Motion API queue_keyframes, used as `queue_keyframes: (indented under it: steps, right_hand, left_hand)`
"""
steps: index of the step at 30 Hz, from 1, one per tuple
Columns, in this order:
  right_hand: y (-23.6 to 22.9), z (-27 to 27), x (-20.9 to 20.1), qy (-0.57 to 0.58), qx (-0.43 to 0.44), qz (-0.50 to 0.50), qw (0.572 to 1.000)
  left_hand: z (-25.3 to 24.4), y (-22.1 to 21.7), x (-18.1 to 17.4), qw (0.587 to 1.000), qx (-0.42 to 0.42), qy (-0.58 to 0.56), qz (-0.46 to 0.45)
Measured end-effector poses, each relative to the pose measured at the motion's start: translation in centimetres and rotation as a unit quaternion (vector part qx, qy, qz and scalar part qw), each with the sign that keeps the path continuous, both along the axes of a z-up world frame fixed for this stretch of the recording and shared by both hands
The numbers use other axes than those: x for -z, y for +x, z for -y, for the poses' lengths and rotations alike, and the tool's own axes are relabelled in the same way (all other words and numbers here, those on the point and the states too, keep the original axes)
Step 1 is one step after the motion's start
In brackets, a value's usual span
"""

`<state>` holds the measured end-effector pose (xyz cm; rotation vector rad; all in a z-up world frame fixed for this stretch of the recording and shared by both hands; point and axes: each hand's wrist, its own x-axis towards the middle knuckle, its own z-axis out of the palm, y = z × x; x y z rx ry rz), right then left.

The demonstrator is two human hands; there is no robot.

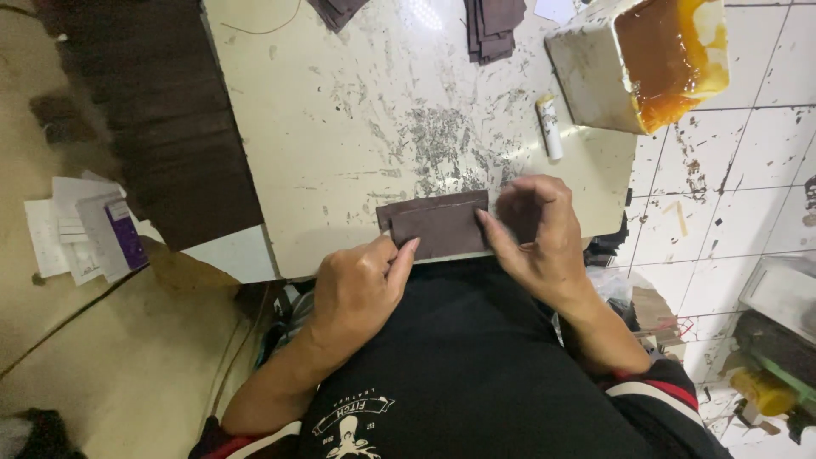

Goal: Applying glue to leather strips and folding them to assemble components

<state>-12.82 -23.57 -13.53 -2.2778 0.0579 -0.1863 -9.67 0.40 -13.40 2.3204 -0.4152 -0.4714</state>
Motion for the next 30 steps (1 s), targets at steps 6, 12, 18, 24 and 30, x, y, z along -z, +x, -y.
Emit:
queue_keyframes:
  steps: [6, 12, 18, 24, 30]
  right_hand:
    - [0.3, 0.3, 0.5, -0.057, -0.024, 0.093, 0.994]
    - [0.6, 0.1, 0.5, -0.056, -0.065, 0.116, 0.99]
    - [0.5, 0.1, 0.2, -0.064, -0.068, 0.109, 0.99]
    - [0.3, -0.2, 0.3, -0.056, -0.053, 0.103, 0.992]
    - [0.3, -0.3, 0.5, -0.063, -0.05, 0.109, 0.991]
  left_hand:
    - [-0.5, -1.7, 0.4, 0.986, -0.017, 0.044, 0.162]
    - [0.0, -2.7, 0.4, 0.945, 0.043, -0.003, 0.325]
    - [0.4, -2.5, 0.0, 0.923, 0.023, 0.074, 0.376]
    - [0.4, -2.7, 0.2, 0.929, 0.013, 0.071, 0.364]
    - [0.3, -2.8, 0.2, 0.936, 0.007, 0.052, 0.349]
